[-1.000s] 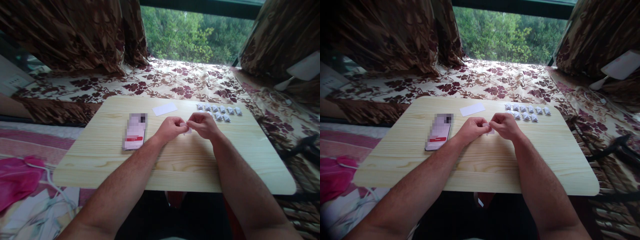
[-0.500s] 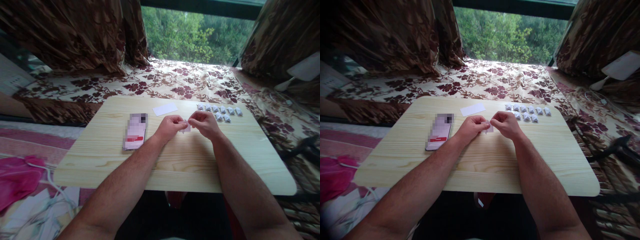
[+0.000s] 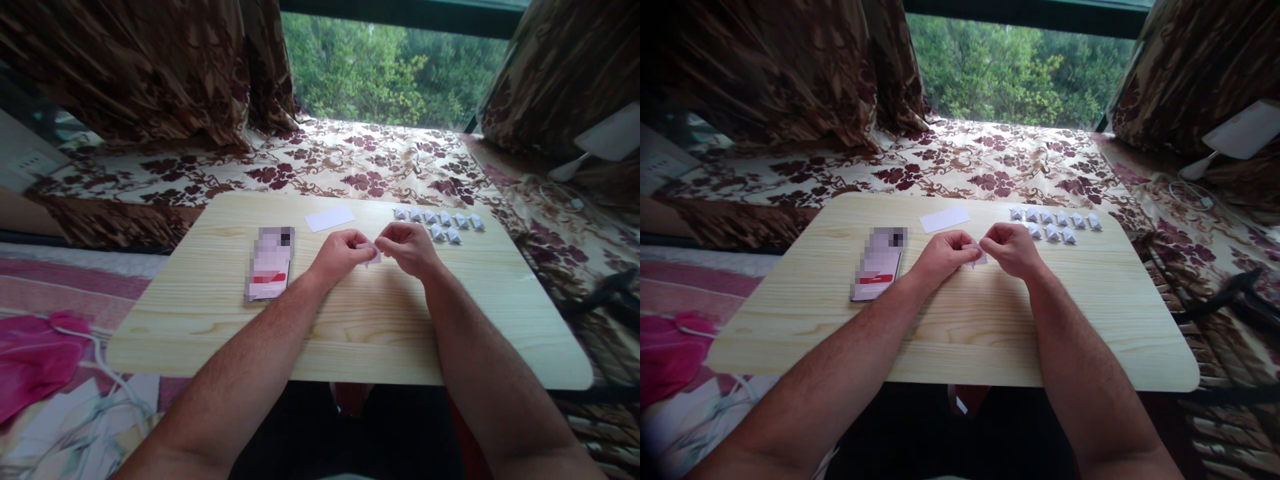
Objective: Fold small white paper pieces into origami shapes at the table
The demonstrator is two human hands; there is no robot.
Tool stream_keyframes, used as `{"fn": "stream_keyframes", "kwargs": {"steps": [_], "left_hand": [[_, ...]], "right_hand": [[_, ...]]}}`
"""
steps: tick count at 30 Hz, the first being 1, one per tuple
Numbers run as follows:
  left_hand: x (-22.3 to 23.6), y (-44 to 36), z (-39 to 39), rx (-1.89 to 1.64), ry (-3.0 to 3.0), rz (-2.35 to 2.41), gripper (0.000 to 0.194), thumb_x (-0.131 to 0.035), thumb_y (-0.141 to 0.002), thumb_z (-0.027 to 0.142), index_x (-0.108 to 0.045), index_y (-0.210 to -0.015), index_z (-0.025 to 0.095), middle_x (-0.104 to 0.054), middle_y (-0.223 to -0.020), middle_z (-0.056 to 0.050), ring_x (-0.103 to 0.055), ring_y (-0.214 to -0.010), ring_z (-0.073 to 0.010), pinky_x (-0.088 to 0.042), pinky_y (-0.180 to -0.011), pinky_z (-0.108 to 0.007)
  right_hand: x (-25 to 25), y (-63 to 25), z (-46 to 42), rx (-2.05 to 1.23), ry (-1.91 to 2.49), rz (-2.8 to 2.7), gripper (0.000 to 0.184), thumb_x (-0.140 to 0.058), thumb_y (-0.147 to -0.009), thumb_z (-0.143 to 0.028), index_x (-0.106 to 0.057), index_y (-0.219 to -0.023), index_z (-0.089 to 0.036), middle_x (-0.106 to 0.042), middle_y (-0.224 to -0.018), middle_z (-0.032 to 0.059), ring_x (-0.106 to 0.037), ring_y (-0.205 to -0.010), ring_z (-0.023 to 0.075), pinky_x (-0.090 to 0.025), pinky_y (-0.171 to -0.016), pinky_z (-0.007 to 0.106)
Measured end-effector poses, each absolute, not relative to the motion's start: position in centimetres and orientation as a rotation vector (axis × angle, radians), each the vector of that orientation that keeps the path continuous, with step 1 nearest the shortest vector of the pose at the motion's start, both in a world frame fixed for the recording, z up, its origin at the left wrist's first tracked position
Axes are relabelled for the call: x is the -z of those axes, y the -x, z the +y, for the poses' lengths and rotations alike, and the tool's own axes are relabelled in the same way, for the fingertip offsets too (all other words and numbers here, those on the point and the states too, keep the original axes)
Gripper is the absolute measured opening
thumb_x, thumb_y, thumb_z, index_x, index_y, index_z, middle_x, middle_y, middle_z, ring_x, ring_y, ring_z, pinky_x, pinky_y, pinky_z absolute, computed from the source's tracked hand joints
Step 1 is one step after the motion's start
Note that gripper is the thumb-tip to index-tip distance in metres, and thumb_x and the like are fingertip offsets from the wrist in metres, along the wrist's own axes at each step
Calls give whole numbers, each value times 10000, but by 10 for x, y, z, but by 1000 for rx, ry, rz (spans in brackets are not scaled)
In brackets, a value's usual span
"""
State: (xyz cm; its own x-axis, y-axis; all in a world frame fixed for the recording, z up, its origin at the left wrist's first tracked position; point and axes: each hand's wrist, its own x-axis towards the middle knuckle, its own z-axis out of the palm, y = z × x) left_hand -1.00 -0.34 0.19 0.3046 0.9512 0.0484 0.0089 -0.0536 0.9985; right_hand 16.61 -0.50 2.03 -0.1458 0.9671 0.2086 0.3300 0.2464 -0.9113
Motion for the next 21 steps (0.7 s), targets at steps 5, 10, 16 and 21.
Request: {"fn": "stream_keyframes", "kwargs": {"steps": [5, 10, 16, 21], "left_hand": [[-2, 11, -4, -1026, -1404, 984, 213, -780, -672, 291, -640, -721, 138, -639, -669, -6, -563, -607, -108, -411, -574, -226], [-3, 12, -3, -986, -1402, 1017, 210, -773, -678, 292, -640, -686, 130, -634, -644, -10, -552, -592, -107, -403, -566, -228], [2, 11, -2, -1002, -1329, 998, 209, -791, -647, 276, -642, -664, 130, -636, -624, -18, -547, -581, -110, -396, -560, -238], [0, 10, -1, -1036, -1196, 946, 310, -867, -554, 316, -626, -613, 129, -619, -589, -6, -529, -555, -99, -402, -564, -243]], "right_hand": [[-18, -165, -5, -924, 1218, -1659, 106, -645, -731, -219, -664, -668, -137, -582, -557, -12, -475, -516, 103, -312, -485, 254], [-19, -164, -6, -943, 1214, -1665, 104, -650, -732, -221, -666, -672, -138, -581, -556, -14, -472, -513, 101, -307, -484, 254], [-21, -163, -7, -987, 1185, -1668, 100, -655, -735, -217, -662, -670, -142, -572, -550, -19, -469, -518, 101, -314, -494, 257], [-20, -163, -8, -1015, 1149, -1670, 108, -660, -744, -226, -661, -678, -141, -578, -560, -16, -472, -523, 102, -321, -505, 261]]}}
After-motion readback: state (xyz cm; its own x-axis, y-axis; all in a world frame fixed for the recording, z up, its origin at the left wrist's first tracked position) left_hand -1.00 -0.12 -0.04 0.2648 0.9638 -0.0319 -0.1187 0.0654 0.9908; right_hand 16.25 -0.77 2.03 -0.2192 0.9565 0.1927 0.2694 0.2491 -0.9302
